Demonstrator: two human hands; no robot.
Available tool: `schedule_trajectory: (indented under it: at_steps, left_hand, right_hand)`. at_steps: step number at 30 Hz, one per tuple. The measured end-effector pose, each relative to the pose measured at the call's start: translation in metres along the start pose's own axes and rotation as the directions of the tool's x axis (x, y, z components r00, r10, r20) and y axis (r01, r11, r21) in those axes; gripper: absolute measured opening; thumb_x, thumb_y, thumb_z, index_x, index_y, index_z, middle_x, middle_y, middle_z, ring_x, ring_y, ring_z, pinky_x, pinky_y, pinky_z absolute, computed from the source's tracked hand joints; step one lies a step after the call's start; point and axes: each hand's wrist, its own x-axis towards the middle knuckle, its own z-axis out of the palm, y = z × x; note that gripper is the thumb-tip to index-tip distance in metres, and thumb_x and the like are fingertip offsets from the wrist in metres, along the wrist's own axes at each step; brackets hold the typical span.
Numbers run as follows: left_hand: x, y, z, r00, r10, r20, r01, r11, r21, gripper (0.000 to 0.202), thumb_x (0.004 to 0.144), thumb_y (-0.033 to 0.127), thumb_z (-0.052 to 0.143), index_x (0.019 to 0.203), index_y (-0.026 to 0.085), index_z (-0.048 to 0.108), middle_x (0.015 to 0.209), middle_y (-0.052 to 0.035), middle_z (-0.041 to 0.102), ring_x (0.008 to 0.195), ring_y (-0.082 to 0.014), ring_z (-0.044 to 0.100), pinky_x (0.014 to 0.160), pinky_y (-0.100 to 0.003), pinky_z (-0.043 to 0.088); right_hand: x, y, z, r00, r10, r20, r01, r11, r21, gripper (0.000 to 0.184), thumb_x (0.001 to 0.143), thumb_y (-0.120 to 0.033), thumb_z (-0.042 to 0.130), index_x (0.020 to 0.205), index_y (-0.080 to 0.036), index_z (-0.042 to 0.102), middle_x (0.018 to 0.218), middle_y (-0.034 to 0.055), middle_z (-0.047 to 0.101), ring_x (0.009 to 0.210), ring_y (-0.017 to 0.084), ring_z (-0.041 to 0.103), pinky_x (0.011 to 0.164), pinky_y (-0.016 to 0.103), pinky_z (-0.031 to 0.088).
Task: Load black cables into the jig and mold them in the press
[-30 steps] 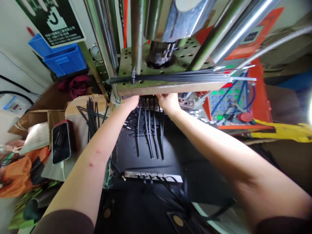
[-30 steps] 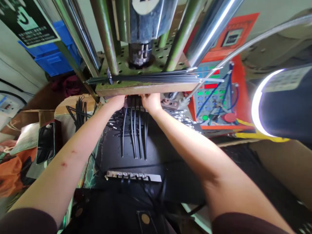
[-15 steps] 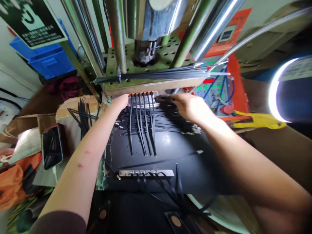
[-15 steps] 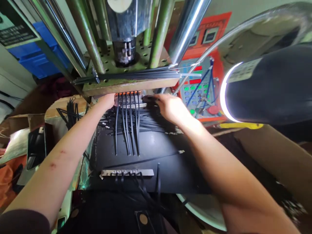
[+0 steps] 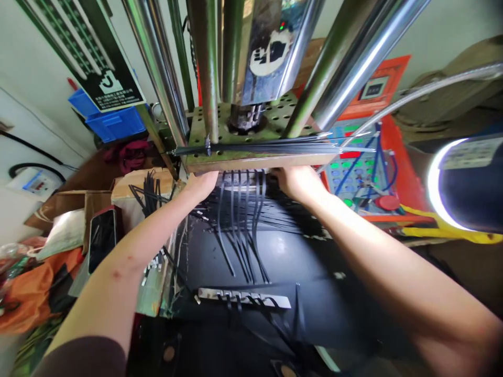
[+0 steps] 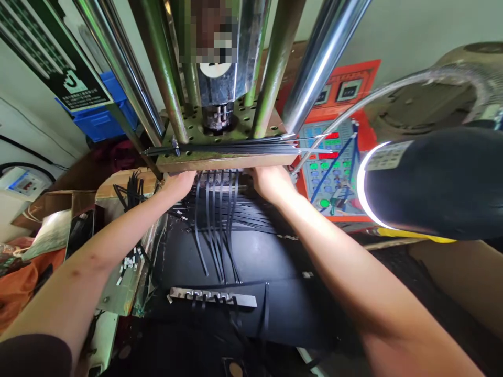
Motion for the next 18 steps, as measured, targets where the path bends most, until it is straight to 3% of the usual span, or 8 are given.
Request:
schedule_trajectory:
  at_steps: [4, 6, 8, 11, 13, 15, 16, 18]
  left_hand:
    - [-0.072, 0.019, -0.001, 0.940, 0.290, 0.181, -0.317, 0.938, 0.143, 0.025, 0.095, 0.013, 0.049, 0.109, 0.017, 0.069, 0.114, -0.0106, 0.067, 0.114, -0.0284, 0.054, 0.100, -0.041, 0.046]
    - [-0.096, 0.038, 0.006, 0.895, 0.340, 0.288, -0.390, 0.911, 0.137, 0.019, 0.094, 0.017, 0.054, 0.104, 0.018, 0.071, 0.108, -0.0095, 0.067, 0.110, -0.0284, 0.054, 0.093, -0.039, 0.047]
    - [-0.104, 0.057, 0.017, 0.876, 0.338, 0.345, -0.400, 0.908, 0.126, 0.017, 0.093, 0.020, 0.058, 0.102, 0.018, 0.072, 0.106, -0.0096, 0.067, 0.110, -0.0293, 0.054, 0.089, -0.039, 0.047]
    - [-0.096, 0.079, 0.032, 0.880, 0.322, 0.350, -0.366, 0.928, 0.066, 0.019, 0.094, 0.020, 0.058, 0.106, 0.017, 0.073, 0.109, -0.0093, 0.070, 0.112, -0.0291, 0.056, 0.092, -0.039, 0.047]
    - [-0.088, 0.086, 0.033, 0.905, 0.274, 0.325, -0.270, 0.961, -0.058, 0.023, 0.098, 0.021, 0.052, 0.103, 0.015, 0.074, 0.110, -0.0092, 0.072, 0.111, -0.0261, 0.060, 0.098, -0.038, 0.046]
    - [-0.086, 0.092, 0.028, 0.923, 0.157, 0.351, -0.054, 0.956, -0.287, 0.038, 0.105, 0.029, 0.041, 0.094, 0.014, 0.075, 0.104, -0.0090, 0.075, 0.103, -0.0218, 0.066, 0.098, -0.034, 0.047]
    - [-0.087, 0.095, 0.024, 0.902, 0.103, 0.420, 0.091, 0.904, -0.417, 0.049, 0.107, 0.037, 0.035, 0.089, 0.014, 0.074, 0.098, -0.0086, 0.076, 0.097, -0.0202, 0.068, 0.095, -0.032, 0.049]
    - [-0.094, 0.103, 0.017, 0.764, 0.109, 0.635, 0.391, 0.705, -0.592, 0.066, 0.107, 0.055, 0.027, 0.080, 0.014, 0.072, 0.084, -0.0074, 0.076, 0.085, -0.0183, 0.070, 0.086, -0.030, 0.054]
  right_hand:
    - [-0.105, 0.008, -0.023, 0.984, -0.118, 0.135, 0.115, 0.993, 0.031, 0.027, 0.091, -0.033, 0.048, 0.100, -0.017, 0.068, 0.090, 0.0147, 0.072, 0.084, 0.030, 0.069, 0.077, 0.043, 0.058]
    - [-0.144, 0.013, -0.028, 0.964, -0.185, 0.190, 0.178, 0.982, 0.057, 0.025, 0.092, -0.035, 0.048, 0.093, -0.020, 0.068, 0.083, 0.0121, 0.070, 0.076, 0.028, 0.068, 0.068, 0.042, 0.058]
    - [-0.164, 0.014, -0.027, 0.952, -0.228, 0.202, 0.216, 0.973, 0.082, 0.024, 0.092, -0.035, 0.049, 0.094, -0.021, 0.068, 0.084, 0.0129, 0.069, 0.077, 0.028, 0.067, 0.069, 0.043, 0.059]
    - [-0.163, 0.014, -0.022, 0.943, -0.266, 0.198, 0.228, 0.954, 0.195, 0.034, 0.092, -0.033, 0.047, 0.114, -0.020, 0.070, 0.103, 0.0167, 0.072, 0.095, 0.031, 0.069, 0.083, 0.047, 0.060]
    - [-0.156, 0.015, -0.020, 0.947, -0.235, 0.218, 0.174, 0.948, 0.267, 0.042, 0.094, -0.031, 0.043, 0.126, -0.021, 0.067, 0.116, 0.0161, 0.072, 0.106, 0.030, 0.070, 0.092, 0.048, 0.059]
    - [-0.151, 0.012, -0.021, 0.955, -0.175, 0.240, 0.101, 0.951, 0.291, 0.045, 0.094, -0.032, 0.043, 0.133, -0.023, 0.064, 0.123, 0.0135, 0.072, 0.109, 0.029, 0.070, 0.096, 0.048, 0.058]
    - [-0.150, 0.008, -0.021, 0.956, -0.163, 0.246, 0.085, 0.950, 0.299, 0.048, 0.094, -0.032, 0.045, 0.138, -0.024, 0.061, 0.128, 0.0127, 0.070, 0.111, 0.029, 0.070, 0.098, 0.048, 0.057]
    - [-0.145, -0.008, -0.019, 0.935, -0.235, 0.265, 0.138, 0.931, 0.339, 0.051, 0.093, -0.031, 0.049, 0.143, -0.023, 0.057, 0.136, 0.0131, 0.066, 0.119, 0.029, 0.067, 0.103, 0.047, 0.054]
